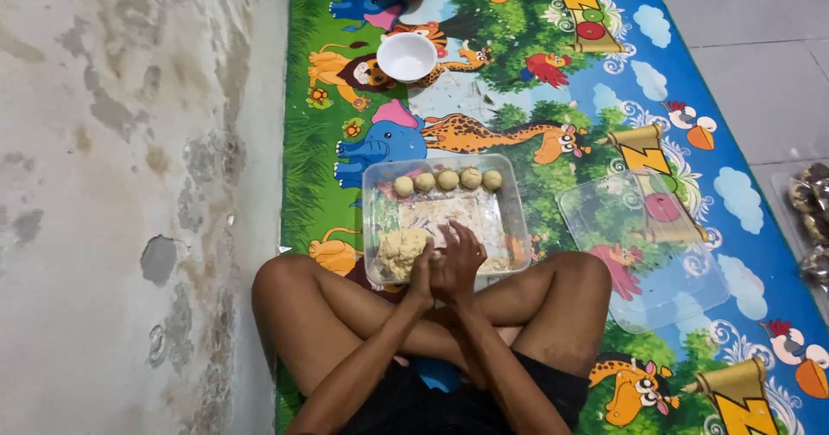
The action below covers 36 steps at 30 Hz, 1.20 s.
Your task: The person is manually portioning dough and rolling it into uniform balls, then arranging them in a plastic tray.
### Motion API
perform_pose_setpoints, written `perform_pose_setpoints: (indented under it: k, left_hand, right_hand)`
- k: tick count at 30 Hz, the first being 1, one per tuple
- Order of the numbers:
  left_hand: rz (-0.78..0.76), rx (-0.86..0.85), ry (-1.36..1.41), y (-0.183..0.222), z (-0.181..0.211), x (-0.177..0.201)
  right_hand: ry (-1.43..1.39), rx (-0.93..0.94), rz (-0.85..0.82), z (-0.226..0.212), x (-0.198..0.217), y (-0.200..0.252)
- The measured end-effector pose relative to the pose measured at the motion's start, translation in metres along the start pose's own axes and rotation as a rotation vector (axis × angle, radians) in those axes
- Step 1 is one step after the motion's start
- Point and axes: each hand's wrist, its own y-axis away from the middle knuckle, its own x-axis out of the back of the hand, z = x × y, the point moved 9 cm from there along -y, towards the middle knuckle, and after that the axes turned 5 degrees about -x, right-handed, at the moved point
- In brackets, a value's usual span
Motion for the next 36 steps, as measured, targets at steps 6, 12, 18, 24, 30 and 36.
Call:
perform_pose_setpoints:
  k: [6,12,18,24,30,36]
  left_hand:
    - [0.299,-0.188,-0.253,0.018,0.032,0.005]
    - [0.364,-0.350,-0.258,0.029,0.071,0.003]
    - [0.146,-0.558,-0.176,0.074,0.125,-0.046]
    - [-0.143,-0.975,-0.489,0.088,0.159,-0.076]
    - [0.276,-1.124,-0.530,0.105,0.169,-0.035]
    - [0.243,-1.376,-0.724,0.109,0.149,-0.057]
  right_hand:
    - [0.218,0.266,-0.009,0.022,-0.016,0.026]
    - [-0.281,0.156,-0.258,0.028,-0.048,0.022]
    - [-0.494,-0.131,-0.261,0.045,-0.063,0.008]
    - [-0.727,-0.454,-0.178,0.067,-0.069,0.039]
    - [-0.925,-0.794,-0.111,0.086,-0.073,0.086]
    - [-0.410,-1.192,-0.076,0.122,-0.066,0.089]
